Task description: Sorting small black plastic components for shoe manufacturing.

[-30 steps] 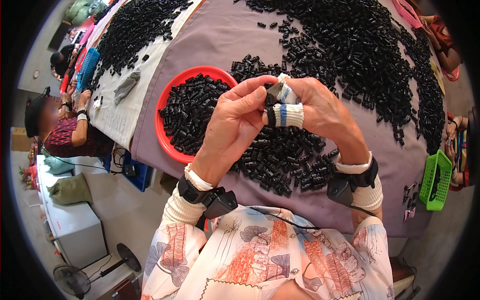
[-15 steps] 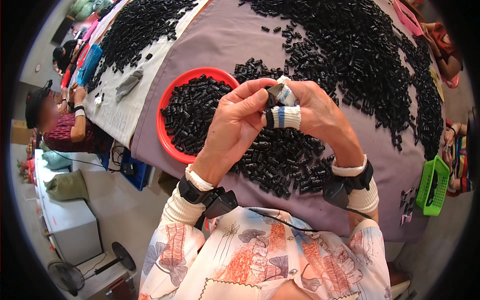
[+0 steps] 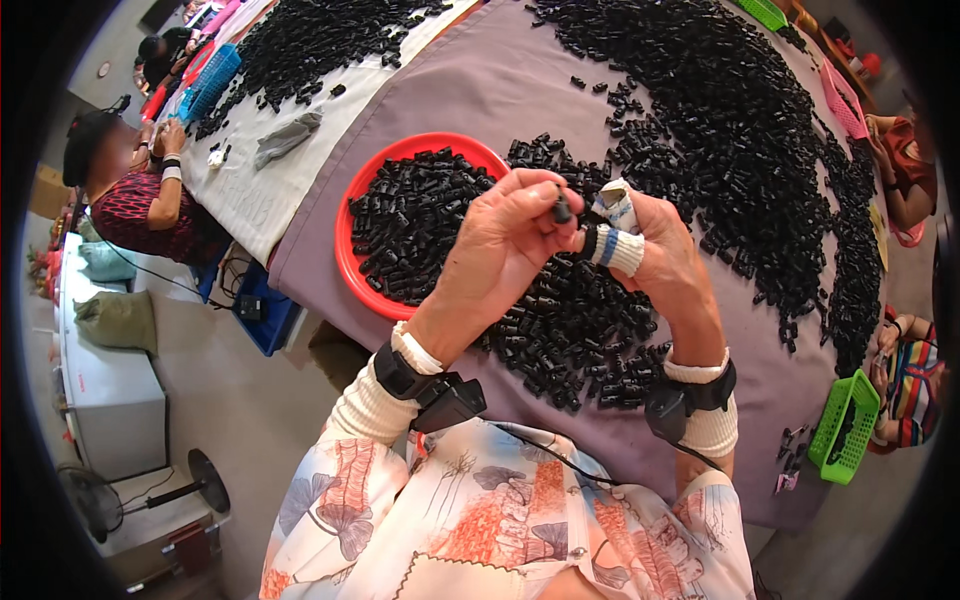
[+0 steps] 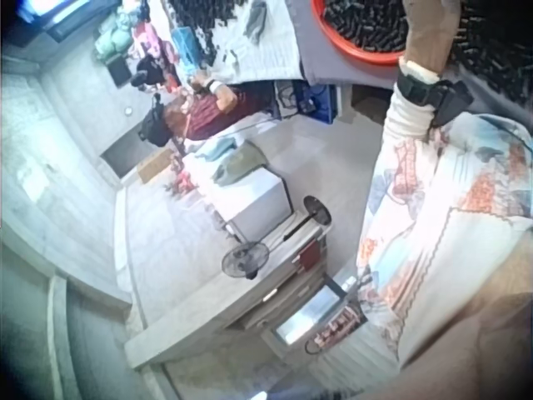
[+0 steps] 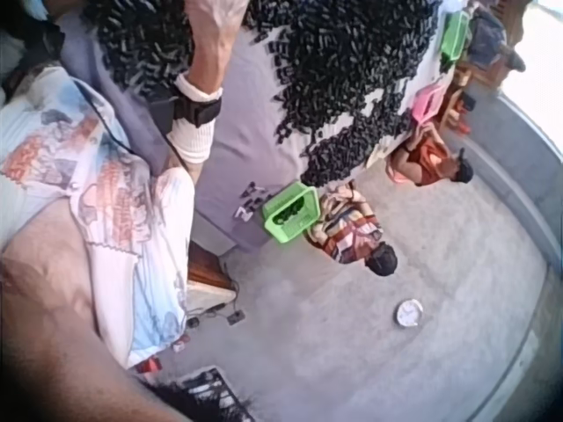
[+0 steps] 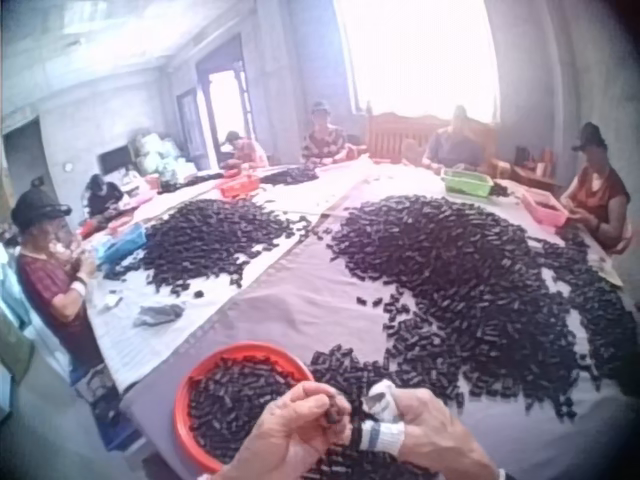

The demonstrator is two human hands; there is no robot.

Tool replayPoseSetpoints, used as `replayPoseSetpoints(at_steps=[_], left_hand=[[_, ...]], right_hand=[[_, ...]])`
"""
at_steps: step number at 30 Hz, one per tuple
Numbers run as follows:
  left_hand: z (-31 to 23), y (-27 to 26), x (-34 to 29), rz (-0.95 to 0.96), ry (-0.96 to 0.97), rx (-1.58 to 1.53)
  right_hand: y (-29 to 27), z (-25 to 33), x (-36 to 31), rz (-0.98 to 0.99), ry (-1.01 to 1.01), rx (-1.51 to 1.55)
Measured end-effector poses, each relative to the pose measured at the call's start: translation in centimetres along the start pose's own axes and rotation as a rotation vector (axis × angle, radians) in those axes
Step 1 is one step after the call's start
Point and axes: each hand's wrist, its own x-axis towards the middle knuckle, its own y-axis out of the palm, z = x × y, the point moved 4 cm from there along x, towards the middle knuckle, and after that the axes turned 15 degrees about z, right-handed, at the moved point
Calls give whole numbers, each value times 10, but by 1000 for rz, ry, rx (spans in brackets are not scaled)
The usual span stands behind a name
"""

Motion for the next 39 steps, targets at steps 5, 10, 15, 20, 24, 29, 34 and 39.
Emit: replayPoseSetpoints(at_steps=[5, 10, 15, 20, 24, 29, 34, 39], left_hand=[[-5, -17, -6, -37, 45, -78], [-18, -29, -12, -88, 75, -6], [-50, -63, -37, -194, 135, 97], [-69, -84, -53, -468, 57, 603], [-59, -66, -48, -509, -36, 1021], [14, -28, -16, -62, -241, 1374], [60, -29, 0, 256, -156, 1840], [68, -33, 4, 315, -199, 1914]], right_hand=[[1, -1, -3, -27, 40, 62], [-5, -7, -2, -45, 28, 45], [-11, -9, -6, -68, 56, 38], [-17, -14, -13, -93, 76, 81], [-22, -19, -16, -106, 87, 71], [-25, -21, -19, -88, 90, 49], [-34, -27, -28, -100, 129, 44], [-40, -35, -35, -126, 137, 99]])
